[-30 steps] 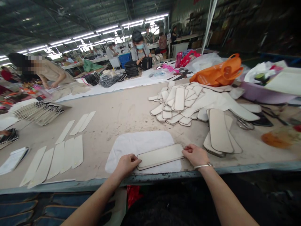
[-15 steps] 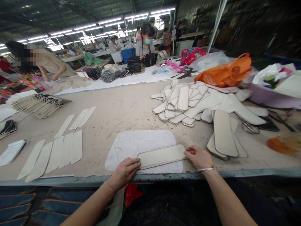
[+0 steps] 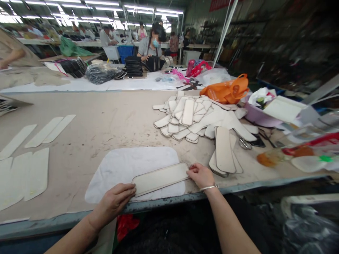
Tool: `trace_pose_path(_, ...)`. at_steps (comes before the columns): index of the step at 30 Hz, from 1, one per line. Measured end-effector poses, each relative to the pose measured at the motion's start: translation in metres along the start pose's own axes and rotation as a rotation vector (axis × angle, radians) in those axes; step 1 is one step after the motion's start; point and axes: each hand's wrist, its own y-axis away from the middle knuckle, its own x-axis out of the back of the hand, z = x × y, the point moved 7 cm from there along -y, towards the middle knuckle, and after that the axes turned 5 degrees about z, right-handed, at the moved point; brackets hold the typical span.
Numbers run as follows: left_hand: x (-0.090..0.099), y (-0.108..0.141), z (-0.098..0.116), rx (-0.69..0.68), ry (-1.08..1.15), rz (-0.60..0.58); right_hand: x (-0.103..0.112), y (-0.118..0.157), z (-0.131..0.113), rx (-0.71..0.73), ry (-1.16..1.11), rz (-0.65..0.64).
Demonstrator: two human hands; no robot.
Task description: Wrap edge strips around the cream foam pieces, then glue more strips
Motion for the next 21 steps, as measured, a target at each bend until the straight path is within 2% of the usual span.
trace_pose_path(21, -0.0009, -0.003, 0.0051, 0.048, 0.032, -0.035, 0.0029, 0.0013, -0.0062, 0.006, 0.116, 0.038)
